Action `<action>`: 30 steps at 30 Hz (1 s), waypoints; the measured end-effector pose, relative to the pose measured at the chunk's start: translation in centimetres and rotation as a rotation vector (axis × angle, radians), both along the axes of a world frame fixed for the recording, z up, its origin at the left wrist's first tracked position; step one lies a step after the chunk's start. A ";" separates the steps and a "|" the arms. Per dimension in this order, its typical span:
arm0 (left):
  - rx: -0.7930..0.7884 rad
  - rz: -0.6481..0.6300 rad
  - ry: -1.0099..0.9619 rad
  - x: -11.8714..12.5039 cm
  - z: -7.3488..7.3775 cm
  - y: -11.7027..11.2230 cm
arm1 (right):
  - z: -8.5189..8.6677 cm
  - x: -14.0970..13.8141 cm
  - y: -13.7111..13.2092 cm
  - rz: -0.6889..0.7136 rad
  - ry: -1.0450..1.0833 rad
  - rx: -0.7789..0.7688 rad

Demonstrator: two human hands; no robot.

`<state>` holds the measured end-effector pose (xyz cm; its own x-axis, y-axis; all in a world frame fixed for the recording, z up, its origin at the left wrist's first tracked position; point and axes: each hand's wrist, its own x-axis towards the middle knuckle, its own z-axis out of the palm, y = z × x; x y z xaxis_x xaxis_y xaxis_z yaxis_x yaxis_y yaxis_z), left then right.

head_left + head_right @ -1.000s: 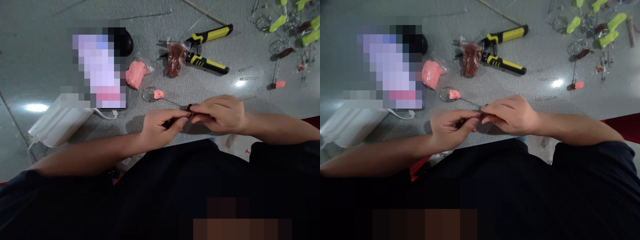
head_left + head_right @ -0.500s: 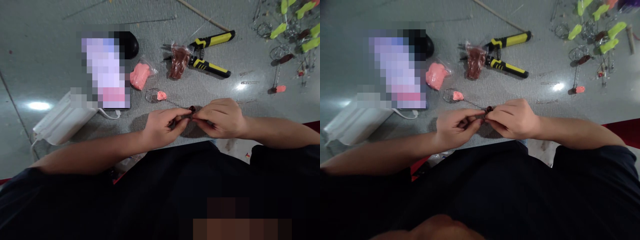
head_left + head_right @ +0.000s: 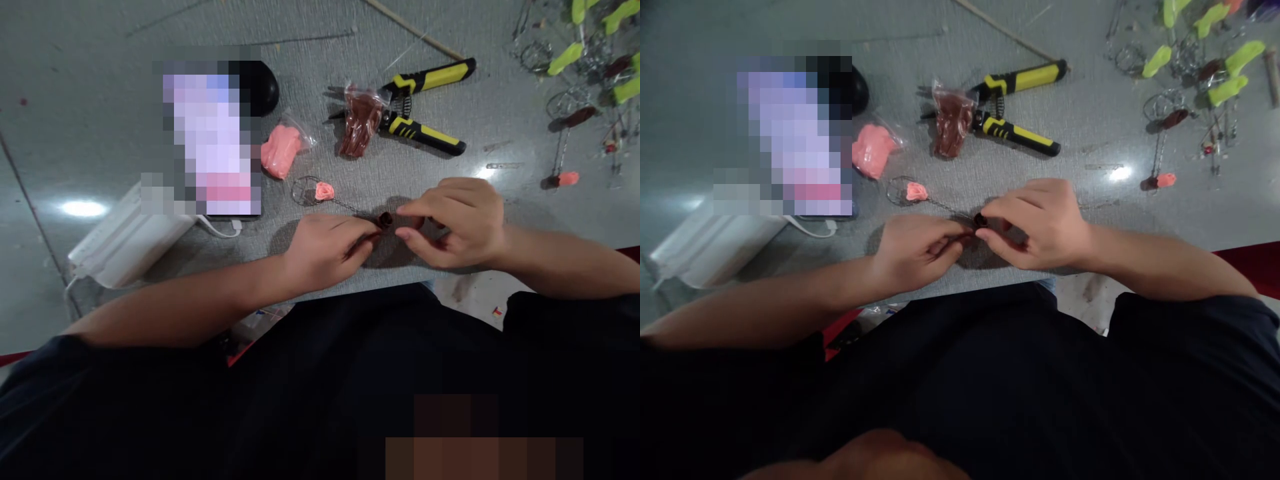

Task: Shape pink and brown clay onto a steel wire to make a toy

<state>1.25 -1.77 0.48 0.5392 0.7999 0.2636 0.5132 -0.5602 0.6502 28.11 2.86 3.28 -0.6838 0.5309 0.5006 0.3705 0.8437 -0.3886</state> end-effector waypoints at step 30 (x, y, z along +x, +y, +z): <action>-0.038 0.134 0.019 0.6 0.1 0.3 | -1.5 0.8 2.7 0.087 -0.227 -0.225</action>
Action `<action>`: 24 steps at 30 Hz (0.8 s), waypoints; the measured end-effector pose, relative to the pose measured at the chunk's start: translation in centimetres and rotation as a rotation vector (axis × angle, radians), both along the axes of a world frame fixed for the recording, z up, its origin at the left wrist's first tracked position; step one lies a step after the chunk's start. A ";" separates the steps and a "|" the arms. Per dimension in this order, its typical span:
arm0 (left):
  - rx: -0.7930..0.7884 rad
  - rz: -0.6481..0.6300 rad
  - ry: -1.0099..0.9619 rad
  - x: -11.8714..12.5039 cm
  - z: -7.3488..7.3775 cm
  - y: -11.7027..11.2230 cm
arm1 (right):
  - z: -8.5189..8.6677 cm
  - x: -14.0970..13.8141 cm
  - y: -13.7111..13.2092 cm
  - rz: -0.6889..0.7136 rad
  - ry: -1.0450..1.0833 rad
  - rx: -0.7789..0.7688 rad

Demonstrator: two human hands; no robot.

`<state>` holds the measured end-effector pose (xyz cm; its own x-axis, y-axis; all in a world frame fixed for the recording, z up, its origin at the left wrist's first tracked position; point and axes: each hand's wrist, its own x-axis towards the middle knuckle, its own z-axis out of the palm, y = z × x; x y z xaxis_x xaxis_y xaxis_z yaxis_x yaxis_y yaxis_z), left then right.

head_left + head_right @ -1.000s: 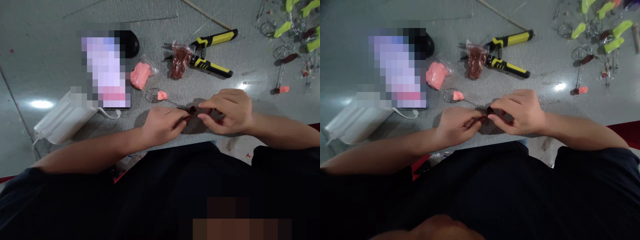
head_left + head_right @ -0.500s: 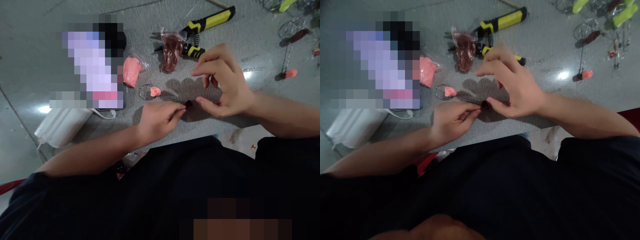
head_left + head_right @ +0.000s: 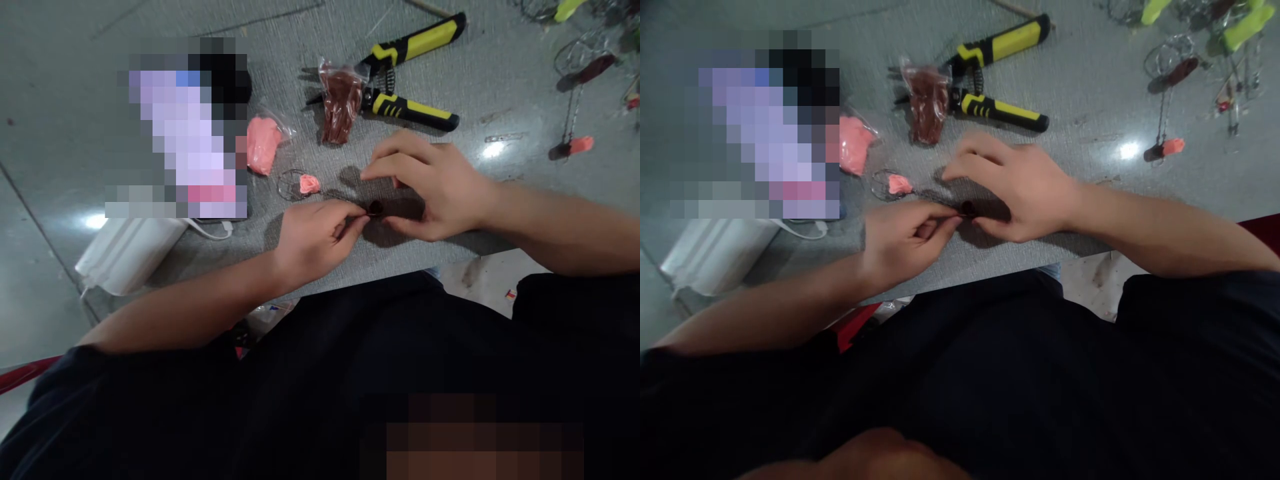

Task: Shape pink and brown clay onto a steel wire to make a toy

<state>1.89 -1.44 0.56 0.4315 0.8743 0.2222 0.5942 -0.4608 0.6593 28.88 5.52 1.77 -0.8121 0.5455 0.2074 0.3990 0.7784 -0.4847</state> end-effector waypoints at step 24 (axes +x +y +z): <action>-0.031 0.059 -0.017 -0.2 -0.3 0.6 | -0.1 -0.6 -0.2 0.050 0.026 -0.004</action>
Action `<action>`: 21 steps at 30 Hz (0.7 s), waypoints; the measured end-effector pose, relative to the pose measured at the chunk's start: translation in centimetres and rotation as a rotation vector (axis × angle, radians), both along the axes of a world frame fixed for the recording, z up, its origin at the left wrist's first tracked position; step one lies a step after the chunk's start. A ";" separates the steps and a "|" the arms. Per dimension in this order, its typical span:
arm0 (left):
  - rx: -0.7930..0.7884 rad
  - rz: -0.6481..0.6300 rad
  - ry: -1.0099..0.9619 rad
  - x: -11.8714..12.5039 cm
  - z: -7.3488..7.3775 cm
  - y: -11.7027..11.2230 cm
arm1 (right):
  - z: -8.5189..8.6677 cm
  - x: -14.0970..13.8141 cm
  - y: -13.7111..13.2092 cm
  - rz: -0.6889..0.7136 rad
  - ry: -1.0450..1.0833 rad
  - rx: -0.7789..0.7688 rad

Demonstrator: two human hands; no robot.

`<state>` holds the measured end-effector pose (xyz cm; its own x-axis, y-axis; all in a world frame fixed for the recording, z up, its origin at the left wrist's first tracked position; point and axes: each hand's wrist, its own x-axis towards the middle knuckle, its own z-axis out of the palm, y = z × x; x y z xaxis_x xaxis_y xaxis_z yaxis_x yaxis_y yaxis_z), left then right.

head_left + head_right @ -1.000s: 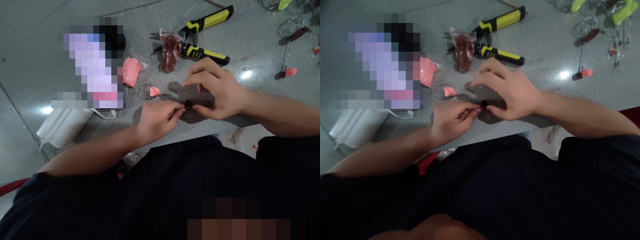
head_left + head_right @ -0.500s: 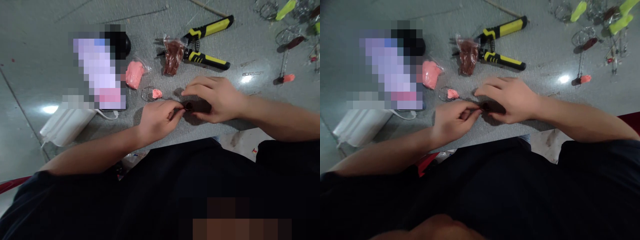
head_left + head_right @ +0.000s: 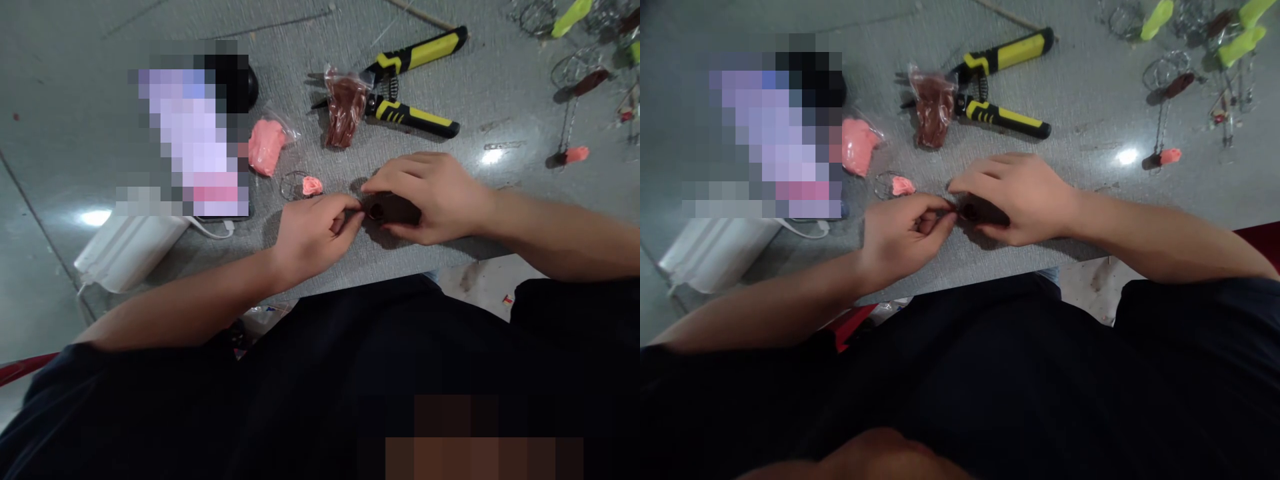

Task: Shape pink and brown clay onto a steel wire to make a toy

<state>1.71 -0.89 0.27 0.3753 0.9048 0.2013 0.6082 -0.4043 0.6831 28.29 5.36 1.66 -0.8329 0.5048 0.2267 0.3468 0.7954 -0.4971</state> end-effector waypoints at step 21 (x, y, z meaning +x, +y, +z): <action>-0.028 -0.018 0.137 0.2 0.0 0.2 | -0.2 -0.3 -0.3 -0.009 0.064 -0.006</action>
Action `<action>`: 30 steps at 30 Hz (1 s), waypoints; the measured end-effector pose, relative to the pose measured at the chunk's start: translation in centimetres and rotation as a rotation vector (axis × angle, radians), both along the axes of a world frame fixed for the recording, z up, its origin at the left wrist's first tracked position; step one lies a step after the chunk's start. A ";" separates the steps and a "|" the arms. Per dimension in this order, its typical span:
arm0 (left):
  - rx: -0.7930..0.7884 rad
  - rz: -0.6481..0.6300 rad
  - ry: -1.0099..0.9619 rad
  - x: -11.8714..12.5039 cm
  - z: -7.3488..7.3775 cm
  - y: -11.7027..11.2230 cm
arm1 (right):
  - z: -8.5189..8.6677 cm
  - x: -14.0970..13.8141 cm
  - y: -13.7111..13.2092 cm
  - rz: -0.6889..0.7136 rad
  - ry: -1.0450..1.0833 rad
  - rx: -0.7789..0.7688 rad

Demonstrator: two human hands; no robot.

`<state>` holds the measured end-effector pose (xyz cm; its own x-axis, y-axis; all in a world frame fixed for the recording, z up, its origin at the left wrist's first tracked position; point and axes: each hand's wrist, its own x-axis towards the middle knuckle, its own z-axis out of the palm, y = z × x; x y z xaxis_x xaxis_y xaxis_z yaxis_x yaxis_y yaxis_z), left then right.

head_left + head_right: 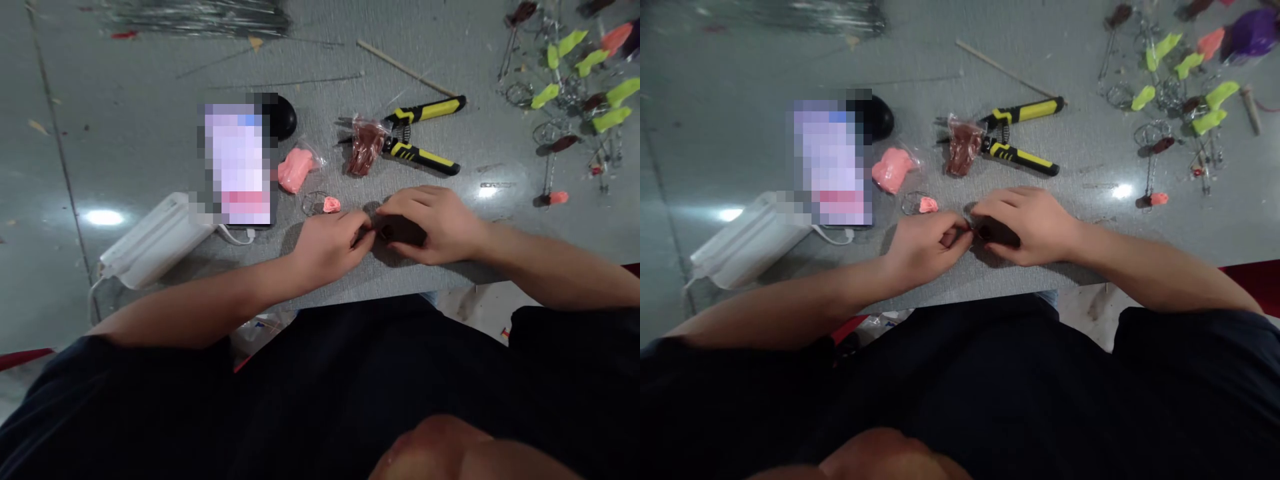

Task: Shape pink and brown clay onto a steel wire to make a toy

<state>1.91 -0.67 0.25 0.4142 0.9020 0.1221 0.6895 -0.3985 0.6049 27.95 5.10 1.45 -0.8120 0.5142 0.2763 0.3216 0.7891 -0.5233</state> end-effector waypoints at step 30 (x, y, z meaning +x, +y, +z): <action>-0.355 -0.093 -0.577 0.6 0.5 -3.9 | 1.7 -1.2 -3.2 0.110 0.167 0.597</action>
